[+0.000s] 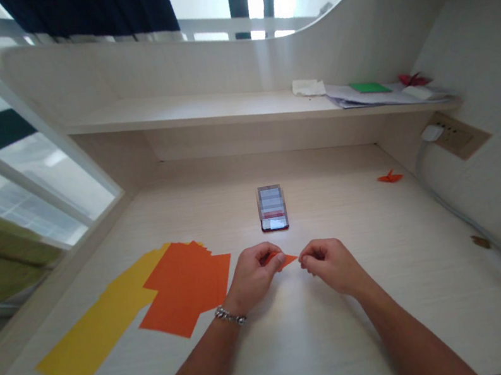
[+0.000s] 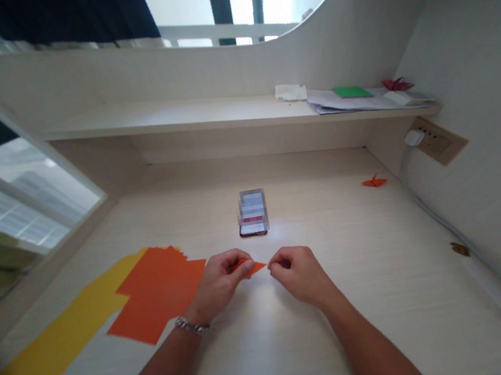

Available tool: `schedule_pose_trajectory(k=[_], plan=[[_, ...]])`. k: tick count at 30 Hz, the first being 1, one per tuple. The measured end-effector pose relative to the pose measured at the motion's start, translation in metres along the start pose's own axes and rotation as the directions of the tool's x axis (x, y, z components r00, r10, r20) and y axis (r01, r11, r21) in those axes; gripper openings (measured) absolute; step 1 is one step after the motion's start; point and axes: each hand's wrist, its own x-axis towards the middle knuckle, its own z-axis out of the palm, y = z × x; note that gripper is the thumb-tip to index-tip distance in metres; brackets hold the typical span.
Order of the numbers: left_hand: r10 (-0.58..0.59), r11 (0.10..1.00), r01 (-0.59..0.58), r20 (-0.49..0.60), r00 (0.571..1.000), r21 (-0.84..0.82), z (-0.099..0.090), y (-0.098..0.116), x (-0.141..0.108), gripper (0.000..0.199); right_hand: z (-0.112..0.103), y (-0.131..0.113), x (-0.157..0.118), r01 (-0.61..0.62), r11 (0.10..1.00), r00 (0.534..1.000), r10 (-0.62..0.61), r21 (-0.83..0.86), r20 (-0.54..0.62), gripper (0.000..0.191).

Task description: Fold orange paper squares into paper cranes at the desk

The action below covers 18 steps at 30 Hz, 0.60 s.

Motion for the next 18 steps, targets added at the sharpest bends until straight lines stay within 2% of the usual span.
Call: schedule_pose_trajectory(k=[3,6,8,12,16,18], plan=[[-0.036,0.998,0.031,-0.076,0.996,-0.063,-0.006,-0.003,0.002,0.018,-0.006,0.007,0.002,-0.041,0.992,0.998,0.045,0.116,-0.034,0.012],[-0.023,0.995,0.017,-0.058,0.998,-0.097,-0.003,-0.003,0.002,0.018,-0.002,0.006,0.004,-0.017,0.966,0.999,0.030,0.258,-0.046,0.015],[-0.011,0.992,0.009,-0.021,1.000,-0.126,0.002,-0.002,0.002,0.019,0.005,0.002,0.003,0.012,0.958,1.000,-0.006,0.285,-0.022,0.017],[0.001,0.993,0.007,0.067,0.998,-0.119,0.008,0.000,0.000,0.021,0.013,-0.005,0.000,0.047,0.986,0.999,-0.046,0.162,-0.010,0.015],[0.030,0.998,-0.037,0.144,0.989,0.048,0.007,0.002,-0.003,0.021,0.009,-0.007,-0.002,0.121,0.992,0.991,-0.118,-0.047,0.060,0.013],[0.036,0.993,-0.054,0.164,0.986,0.109,0.006,0.003,-0.004,0.020,0.005,-0.006,-0.002,0.122,0.990,0.989,-0.116,-0.073,0.092,0.012]])
